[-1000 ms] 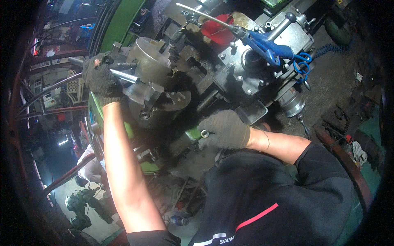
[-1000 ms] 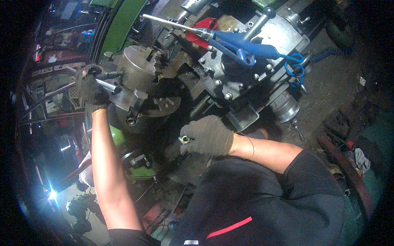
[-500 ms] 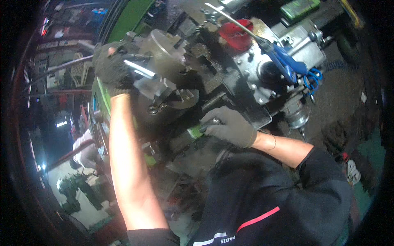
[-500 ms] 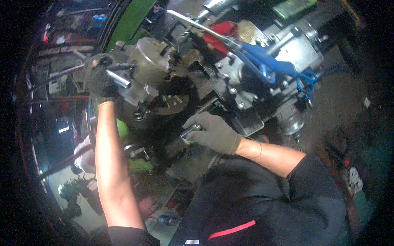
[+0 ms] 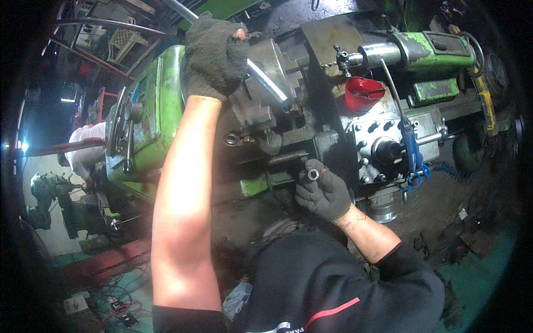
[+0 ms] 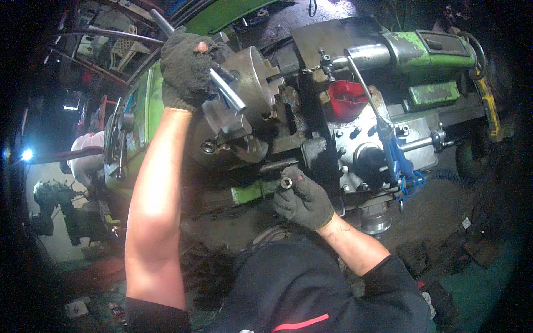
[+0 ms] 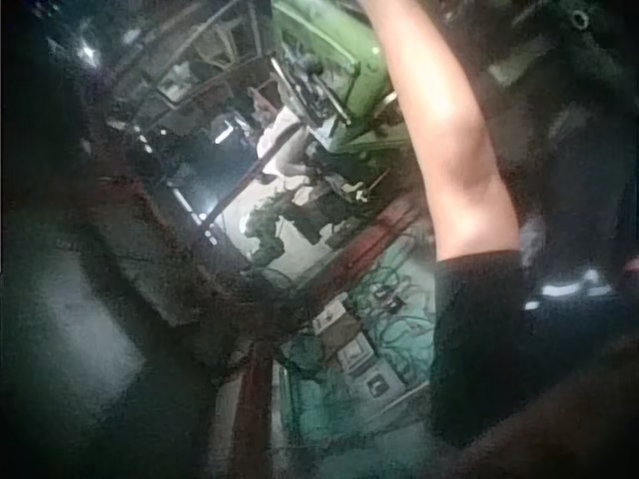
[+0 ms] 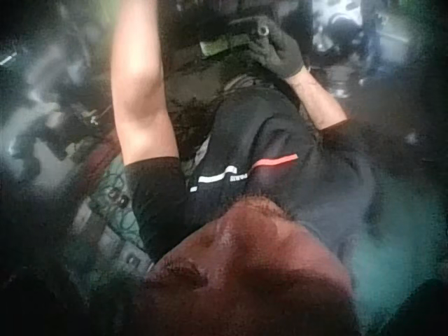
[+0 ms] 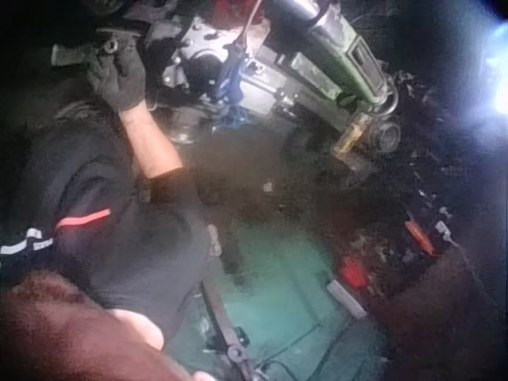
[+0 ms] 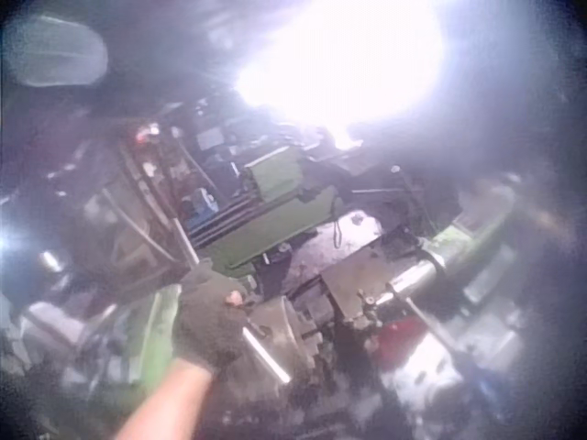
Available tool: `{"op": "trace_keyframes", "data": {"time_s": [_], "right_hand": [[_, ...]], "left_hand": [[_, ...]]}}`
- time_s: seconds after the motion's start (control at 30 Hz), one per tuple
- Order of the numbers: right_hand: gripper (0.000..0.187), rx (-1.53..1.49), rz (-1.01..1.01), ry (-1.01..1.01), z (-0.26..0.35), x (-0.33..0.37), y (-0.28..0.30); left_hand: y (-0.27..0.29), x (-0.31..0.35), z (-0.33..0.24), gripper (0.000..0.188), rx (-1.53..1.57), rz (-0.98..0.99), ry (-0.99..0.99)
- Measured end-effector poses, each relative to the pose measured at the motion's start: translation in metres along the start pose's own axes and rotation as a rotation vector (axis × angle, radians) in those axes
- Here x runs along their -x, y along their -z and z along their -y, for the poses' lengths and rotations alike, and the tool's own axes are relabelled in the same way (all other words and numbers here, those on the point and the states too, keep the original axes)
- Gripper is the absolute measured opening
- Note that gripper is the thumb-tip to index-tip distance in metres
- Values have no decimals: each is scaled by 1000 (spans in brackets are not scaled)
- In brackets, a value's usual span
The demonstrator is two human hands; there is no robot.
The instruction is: The person operates a green metal lathe, using a wrench to tighten the chuck and adjusting the tool post. They also use a compressed air nozzle to clean metal shavings from the machine.
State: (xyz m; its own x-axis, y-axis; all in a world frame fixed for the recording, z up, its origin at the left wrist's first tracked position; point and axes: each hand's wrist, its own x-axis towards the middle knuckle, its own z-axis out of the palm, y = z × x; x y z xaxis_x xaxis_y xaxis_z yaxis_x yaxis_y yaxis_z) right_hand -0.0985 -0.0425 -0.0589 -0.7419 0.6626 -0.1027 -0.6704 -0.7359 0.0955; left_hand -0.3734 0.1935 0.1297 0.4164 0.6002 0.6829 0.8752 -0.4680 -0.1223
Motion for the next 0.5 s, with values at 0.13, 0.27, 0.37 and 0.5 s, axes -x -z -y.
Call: {"op": "trace_keyframes", "data": {"time_s": [0.13,0.27,0.37,0.5], "right_hand": [[23,-78,105,-54,4,-3,9],[31,-128,50,-68,2,-1,1],[31,-192,66,-90,1,-2,9],[31,-166,126,-89,-1,-3,15]], "left_hand": [[-6,-1,3,31,0,-25,-33],[-5,3,5,31,24,-66,-19],[-2,1,1,31,5,-65,-42],[1,-2,-3,32,-9,-30,-17]]}}
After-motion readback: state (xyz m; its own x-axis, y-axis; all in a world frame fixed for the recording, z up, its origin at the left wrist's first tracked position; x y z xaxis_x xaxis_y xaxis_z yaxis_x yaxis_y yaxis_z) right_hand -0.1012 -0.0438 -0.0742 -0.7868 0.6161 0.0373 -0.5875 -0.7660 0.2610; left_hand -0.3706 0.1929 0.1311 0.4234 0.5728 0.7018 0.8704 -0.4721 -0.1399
